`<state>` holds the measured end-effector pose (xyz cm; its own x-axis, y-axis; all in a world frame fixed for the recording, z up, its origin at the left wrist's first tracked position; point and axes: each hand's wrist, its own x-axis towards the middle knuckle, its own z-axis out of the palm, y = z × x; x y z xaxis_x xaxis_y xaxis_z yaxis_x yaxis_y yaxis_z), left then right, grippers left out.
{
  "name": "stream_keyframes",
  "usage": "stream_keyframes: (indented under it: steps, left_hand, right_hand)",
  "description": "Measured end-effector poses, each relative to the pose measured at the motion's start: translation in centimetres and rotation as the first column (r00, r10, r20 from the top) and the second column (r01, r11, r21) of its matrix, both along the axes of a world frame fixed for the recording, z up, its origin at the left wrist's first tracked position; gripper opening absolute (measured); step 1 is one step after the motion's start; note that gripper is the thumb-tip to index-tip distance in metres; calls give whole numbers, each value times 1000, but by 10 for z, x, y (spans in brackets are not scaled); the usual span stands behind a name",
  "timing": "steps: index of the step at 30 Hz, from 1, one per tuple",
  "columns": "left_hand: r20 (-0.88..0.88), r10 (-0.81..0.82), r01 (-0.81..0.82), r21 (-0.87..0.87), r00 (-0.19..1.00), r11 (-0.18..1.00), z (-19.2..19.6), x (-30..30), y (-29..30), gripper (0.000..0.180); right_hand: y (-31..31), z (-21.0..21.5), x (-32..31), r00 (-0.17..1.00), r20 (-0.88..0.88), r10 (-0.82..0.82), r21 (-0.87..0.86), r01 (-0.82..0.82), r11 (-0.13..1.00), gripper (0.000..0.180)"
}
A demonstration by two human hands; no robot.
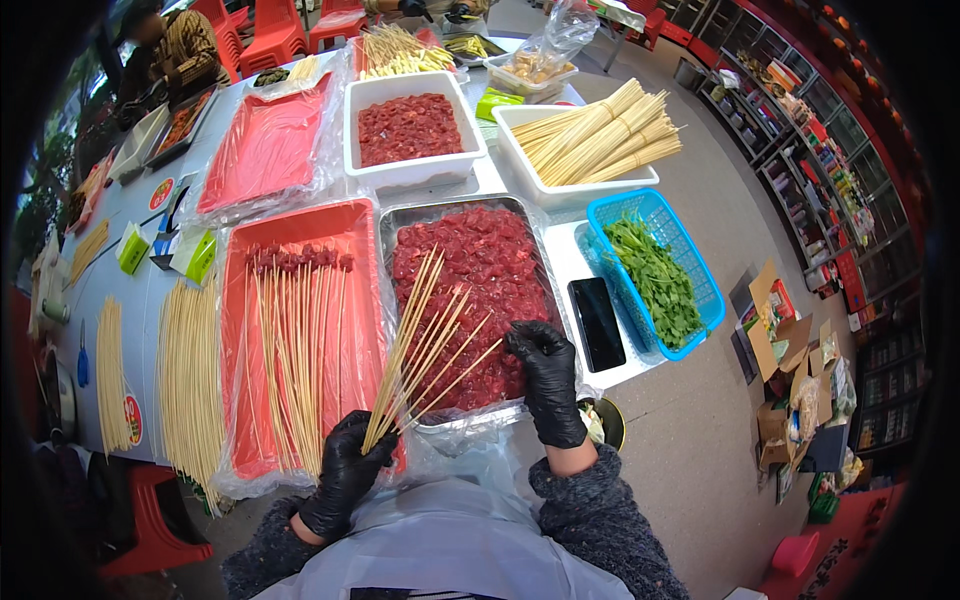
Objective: The person threads small pieces of raw red meat onto wooden skewers one by one. They place the finished skewers into a red tray. Other trays of meat, vegetables, and skewers are visible on the table.
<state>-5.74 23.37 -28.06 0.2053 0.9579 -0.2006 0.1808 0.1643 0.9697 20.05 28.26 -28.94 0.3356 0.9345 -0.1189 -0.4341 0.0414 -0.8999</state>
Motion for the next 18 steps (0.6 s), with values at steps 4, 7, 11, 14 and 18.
stream_keyframes:
  steps: [4, 7, 11, 14, 18]
  left_hand:
    - [48, 24, -23, -24, 999, 999, -1, 4, -2, 7]
    - [72, 12, -10, -26, 997, 1000, 1, 5, -2, 6]
    - [70, 12, -10, -24, 997, 1000, -4, 5, -1, 6]
    - [133, 52, -43, -69, 990, 997, -5, 6, -2, 7]
    - [176, 49, -31, -101, 983, 994, 2, 12, -2, 6]
  right_hand:
    - [0, -4, -4, 983, 180, -40, 7, 40, 999, 19]
    - [0, -4, -5, 959, 282, -39, 32, 31, 999, 20]
    - [-1, -6, -9, 928, 369, -55, 108, 17, 994, 20]
    - [-1, -5, -8, 890, 450, -73, 147, 7, 989, 19]
    - [0, -13, -2, 820, 571, -34, 136, -53, 989, 18]
